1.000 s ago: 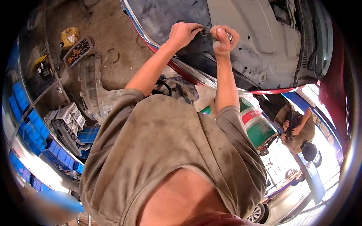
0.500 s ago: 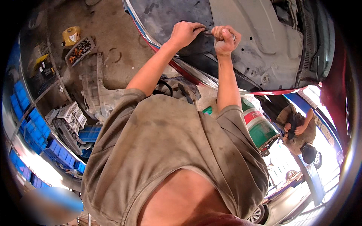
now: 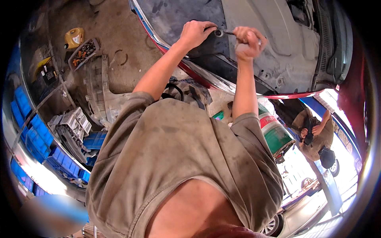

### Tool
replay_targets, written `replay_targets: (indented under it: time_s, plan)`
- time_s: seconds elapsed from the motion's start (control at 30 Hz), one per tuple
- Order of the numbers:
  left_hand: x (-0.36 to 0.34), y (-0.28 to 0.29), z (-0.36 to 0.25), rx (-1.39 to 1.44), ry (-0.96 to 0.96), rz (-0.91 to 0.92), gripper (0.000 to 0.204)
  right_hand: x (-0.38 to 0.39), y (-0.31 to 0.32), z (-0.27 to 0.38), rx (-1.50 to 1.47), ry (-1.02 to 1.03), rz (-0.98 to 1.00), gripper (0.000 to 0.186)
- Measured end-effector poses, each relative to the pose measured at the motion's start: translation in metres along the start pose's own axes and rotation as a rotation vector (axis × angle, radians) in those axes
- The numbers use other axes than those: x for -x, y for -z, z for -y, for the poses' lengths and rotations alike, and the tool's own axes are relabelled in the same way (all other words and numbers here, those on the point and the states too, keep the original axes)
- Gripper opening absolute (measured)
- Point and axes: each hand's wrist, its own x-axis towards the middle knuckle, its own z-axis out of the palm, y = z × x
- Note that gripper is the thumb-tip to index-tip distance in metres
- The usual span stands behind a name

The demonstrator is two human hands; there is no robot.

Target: The person installs a large plastic engine cover onto a red car with the hood open. They align the cover, press it into place, and then use a ratchet to tighten several bolts around the perimeter to secure it.

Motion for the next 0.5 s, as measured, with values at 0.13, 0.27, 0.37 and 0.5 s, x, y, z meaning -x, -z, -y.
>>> replay_targets:
  time_s: [0.13, 0.27, 0.37, 0.5]
  plan:
    - [-0.001, 0.001, -0.003, -0.013, 0.016, 0.003, 0.02, -0.006, 0.002, -0.01, 0.332, 0.33, 0.236, 0.012]
    - [-0.004, 0.006, -0.007, 0.02, 0.029, 0.003, 0.02, -0.013, -0.014, -0.007, -0.026, -0.149, 0.131, 0.011]
    - [-0.007, 0.002, -0.009, 0.045, 0.046, 0.022, 0.019, -0.016, -0.025, 0.012, 0.095, 0.117, 0.046, 0.012]
    - [-0.021, -0.018, -0.015, 0.08, 0.011, 0.006, 0.018, -0.028, -0.004, 0.029, 0.199, 0.169, 0.233, 0.018]
